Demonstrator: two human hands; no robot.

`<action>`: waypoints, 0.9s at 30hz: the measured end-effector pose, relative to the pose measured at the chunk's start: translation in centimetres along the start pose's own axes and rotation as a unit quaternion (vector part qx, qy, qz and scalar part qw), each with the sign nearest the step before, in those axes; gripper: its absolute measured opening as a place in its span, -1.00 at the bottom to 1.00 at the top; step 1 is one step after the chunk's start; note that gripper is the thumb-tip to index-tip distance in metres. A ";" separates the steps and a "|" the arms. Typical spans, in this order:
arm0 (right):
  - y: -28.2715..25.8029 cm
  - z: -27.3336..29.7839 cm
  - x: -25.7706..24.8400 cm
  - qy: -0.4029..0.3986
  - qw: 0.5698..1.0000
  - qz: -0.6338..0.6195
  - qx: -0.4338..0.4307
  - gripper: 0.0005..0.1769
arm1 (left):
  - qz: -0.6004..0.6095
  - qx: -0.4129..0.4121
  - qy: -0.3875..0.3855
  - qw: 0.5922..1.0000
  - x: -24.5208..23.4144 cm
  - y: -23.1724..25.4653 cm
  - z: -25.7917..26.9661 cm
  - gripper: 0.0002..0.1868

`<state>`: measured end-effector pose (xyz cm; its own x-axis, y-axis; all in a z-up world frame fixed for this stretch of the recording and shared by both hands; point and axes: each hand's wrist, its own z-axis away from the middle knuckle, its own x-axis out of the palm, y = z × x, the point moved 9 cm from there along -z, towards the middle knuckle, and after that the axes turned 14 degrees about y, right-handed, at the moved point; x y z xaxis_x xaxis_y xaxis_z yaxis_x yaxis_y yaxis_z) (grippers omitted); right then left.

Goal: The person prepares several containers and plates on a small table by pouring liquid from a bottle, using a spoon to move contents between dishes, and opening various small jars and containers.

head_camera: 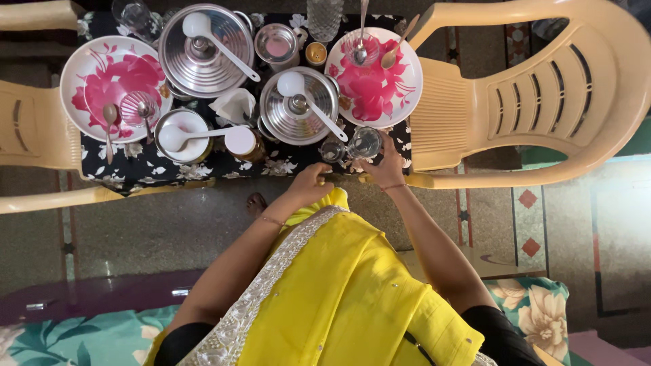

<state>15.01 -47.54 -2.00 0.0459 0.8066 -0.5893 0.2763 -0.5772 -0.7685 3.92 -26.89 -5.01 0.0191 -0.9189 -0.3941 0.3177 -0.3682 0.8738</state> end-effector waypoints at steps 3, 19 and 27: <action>0.0 -0.2 0.5 -0.013 0.999 -0.039 0.032 0.06 | -0.059 -0.009 0.009 0.998 0.7 -0.7 -0.9 -0.42; -0.4 -1.6 1.3 -0.054 0.991 -0.106 0.058 -0.10 | -0.048 -0.044 0.062 0.996 0.6 -1.1 -2.5 -0.35; -0.4 -2.1 1.4 -0.059 0.991 -0.111 0.042 -0.11 | -0.059 -0.062 0.061 0.994 0.1 -1.6 -2.2 -0.34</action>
<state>16.97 -45.92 -2.03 -0.1219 0.8970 -0.4250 0.1853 -0.4001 -0.8976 5.44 -26.11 -7.12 0.0869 -0.8434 -0.5302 0.4388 -0.4454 0.7804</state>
